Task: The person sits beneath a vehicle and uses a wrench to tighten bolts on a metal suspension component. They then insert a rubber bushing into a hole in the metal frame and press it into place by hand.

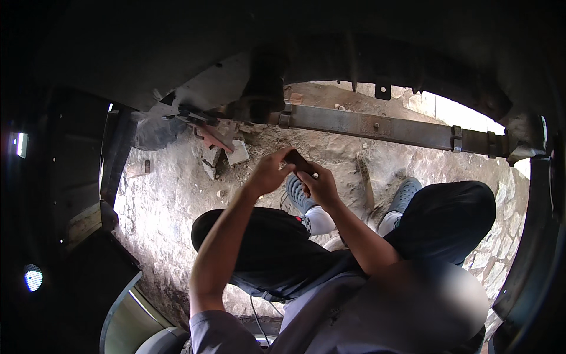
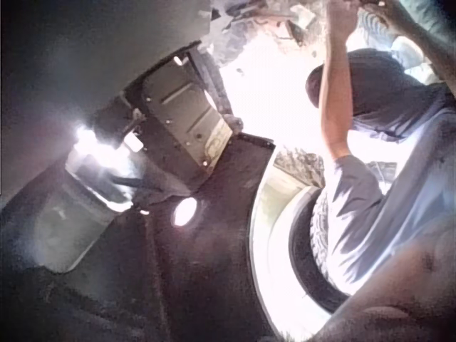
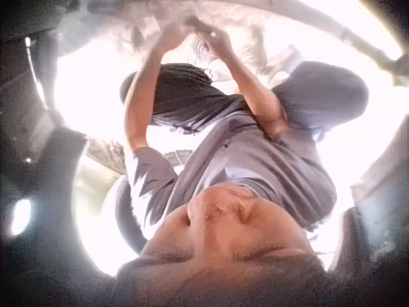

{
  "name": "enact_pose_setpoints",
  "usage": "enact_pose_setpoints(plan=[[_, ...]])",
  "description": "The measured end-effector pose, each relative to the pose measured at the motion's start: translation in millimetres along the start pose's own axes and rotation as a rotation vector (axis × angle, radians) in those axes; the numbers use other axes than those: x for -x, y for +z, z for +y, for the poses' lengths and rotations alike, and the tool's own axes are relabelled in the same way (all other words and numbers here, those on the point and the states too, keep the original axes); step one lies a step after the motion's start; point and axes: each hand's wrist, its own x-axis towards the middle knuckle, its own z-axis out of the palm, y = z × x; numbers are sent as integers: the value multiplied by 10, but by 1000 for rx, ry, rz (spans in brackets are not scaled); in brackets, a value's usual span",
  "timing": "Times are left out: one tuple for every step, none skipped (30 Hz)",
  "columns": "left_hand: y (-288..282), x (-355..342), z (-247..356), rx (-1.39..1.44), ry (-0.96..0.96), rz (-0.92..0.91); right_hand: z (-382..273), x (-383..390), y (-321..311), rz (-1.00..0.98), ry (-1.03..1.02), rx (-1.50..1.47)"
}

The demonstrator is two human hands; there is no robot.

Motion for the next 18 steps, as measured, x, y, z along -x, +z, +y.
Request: enact_pose_setpoints(plan=[[165,-19,55,22,-54,84,-20,-36,-38,-65,11,-102],[314,-53,15,15,-19,202,-38,-48,-88,-81,-29,-99],[492,-101,-94,15,18,315,-22,-66,-170,-16,-13,-107],[621,-150,-174,66,-38,341,20,-95,-278,49,4,-111],[749,-210,-253,118,-95,364,74,-111,-395,115,20,-115],[866,-280,-284,169,-145,378,244,-151,-585,350,-136,377],[952,-292,-293,222,-224,388,280,-101,-694,545,-162,731],[1072,-330,-236,276,-294,389,433,-80,-917,645,-147,857],[1184,-371,-208,329,-363,387,622,-59,-1126,747,-128,982],[1317,-424,-341,416,-393,416,696,4,-1180,796,-70,1042],[1458,-414,-476,491,-438,418,773,75,-1233,846,-10,1102],[1588,-460,-432,573,-472,396,844,150,-1358,920,63,1166],[1658,-464,-424,648,-509,388,872,203,-1377,910,104,1182],[1820,-484,-563,597,-474,408,909,250,-1376,898,145,1199],[2002,-465,-716,651,-459,439,937,278,-1340,874,179,1215],[2186,-450,-834,705,-442,470,980,284,-1325,853,212,1279],[2329,-436,-855,760,-423,490,1066,286,-1402,853,192,1276],[2414,-410,-813,849,-429,459,1115,294,-1481,850,176,1272]])
